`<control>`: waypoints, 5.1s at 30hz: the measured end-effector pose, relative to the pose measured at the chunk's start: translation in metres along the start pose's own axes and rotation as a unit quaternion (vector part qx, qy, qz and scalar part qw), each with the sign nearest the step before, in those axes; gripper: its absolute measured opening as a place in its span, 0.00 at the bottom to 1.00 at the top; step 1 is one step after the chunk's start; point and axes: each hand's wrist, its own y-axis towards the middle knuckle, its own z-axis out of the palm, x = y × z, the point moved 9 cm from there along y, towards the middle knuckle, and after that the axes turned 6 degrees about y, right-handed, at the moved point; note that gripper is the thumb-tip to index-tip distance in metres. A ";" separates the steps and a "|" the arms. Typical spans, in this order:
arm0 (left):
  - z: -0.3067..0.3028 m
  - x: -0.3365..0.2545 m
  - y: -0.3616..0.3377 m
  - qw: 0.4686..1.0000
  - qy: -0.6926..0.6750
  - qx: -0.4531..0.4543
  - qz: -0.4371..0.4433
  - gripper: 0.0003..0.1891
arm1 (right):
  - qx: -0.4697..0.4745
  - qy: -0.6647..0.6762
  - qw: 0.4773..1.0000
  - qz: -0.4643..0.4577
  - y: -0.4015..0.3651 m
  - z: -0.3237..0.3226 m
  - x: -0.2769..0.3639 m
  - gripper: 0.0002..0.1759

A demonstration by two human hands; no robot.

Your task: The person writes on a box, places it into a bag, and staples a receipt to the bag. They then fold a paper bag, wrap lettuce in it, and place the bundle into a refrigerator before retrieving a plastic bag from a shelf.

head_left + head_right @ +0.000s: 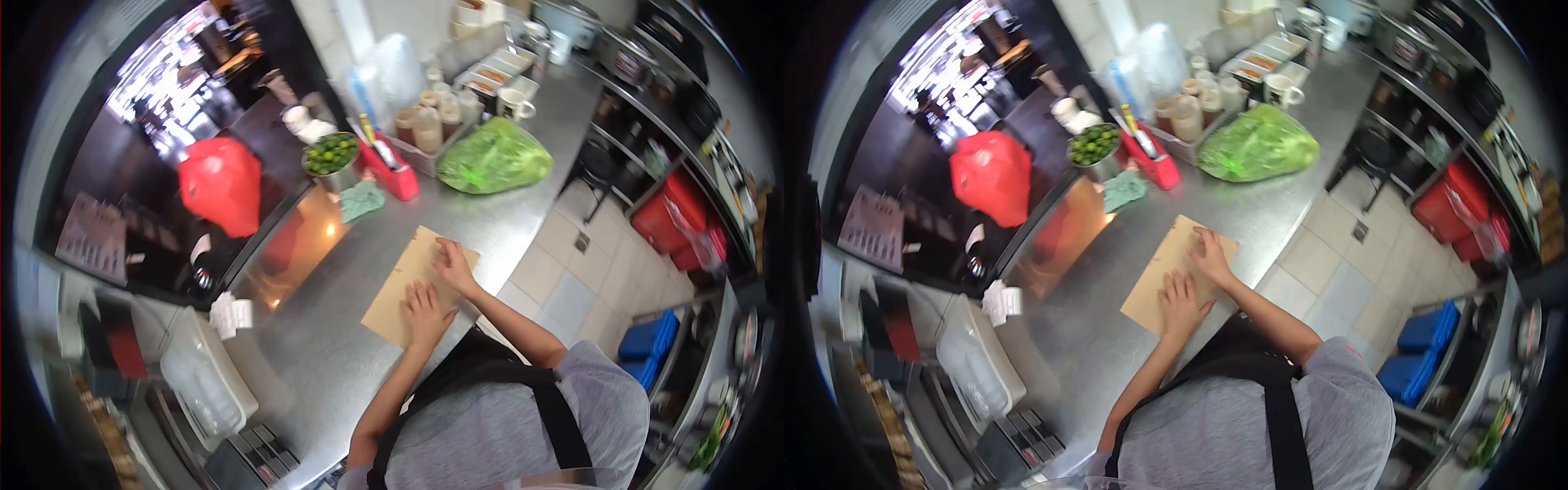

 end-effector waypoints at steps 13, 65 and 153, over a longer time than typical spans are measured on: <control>0.009 0.042 0.004 0.994 0.030 0.039 -0.097 0.38 | -0.033 0.112 0.970 0.211 0.009 -0.017 -0.048 0.46; -0.109 0.085 0.018 0.802 -0.563 -0.183 -0.082 0.15 | 0.180 0.341 0.902 0.196 -0.016 0.042 0.086 0.19; -0.233 0.148 -0.035 0.862 -0.245 -0.426 -0.128 0.07 | 0.136 -0.005 0.961 -0.241 -0.048 0.053 0.219 0.13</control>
